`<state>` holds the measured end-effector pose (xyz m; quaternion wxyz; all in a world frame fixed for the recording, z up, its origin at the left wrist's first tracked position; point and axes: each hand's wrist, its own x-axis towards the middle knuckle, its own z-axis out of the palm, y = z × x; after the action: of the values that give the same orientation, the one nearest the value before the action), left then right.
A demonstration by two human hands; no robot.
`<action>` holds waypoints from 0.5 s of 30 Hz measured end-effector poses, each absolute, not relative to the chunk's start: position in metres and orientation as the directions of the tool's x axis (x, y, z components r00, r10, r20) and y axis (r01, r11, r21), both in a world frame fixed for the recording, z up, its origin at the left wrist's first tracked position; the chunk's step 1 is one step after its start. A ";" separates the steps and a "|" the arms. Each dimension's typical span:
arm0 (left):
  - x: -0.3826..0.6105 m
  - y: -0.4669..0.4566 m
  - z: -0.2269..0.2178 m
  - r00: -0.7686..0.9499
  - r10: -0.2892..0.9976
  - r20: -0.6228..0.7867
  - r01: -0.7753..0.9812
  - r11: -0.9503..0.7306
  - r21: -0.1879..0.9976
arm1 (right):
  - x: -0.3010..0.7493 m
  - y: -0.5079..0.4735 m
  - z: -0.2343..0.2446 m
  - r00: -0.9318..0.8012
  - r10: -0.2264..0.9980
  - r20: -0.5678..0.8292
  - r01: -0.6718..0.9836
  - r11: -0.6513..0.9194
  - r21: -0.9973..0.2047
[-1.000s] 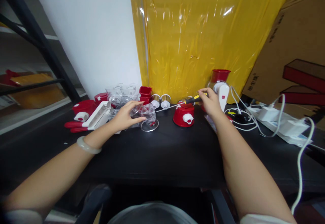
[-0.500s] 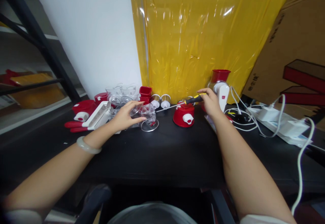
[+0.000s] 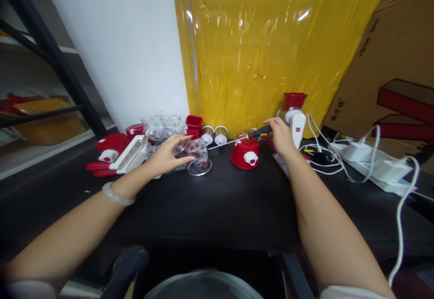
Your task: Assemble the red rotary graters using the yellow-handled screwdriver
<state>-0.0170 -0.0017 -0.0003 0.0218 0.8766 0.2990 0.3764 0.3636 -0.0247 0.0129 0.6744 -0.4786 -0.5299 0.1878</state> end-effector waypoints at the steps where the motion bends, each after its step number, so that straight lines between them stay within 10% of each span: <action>1: -0.017 -0.002 0.000 0.538 0.540 0.648 0.507 -0.821 0.263 | 0.364 -0.024 0.013 0.365 0.765 0.531 0.235 0.476 -0.848; 15: -0.017 -0.001 -0.001 0.533 0.545 0.646 0.509 -0.818 0.270 | 0.362 -0.028 0.012 0.380 0.780 0.497 0.371 0.364 -0.854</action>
<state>-0.0171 -0.0011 -0.0011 0.0243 0.8753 0.3011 0.3776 0.3624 -0.0275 0.0118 0.6310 -0.5403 -0.5326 0.1620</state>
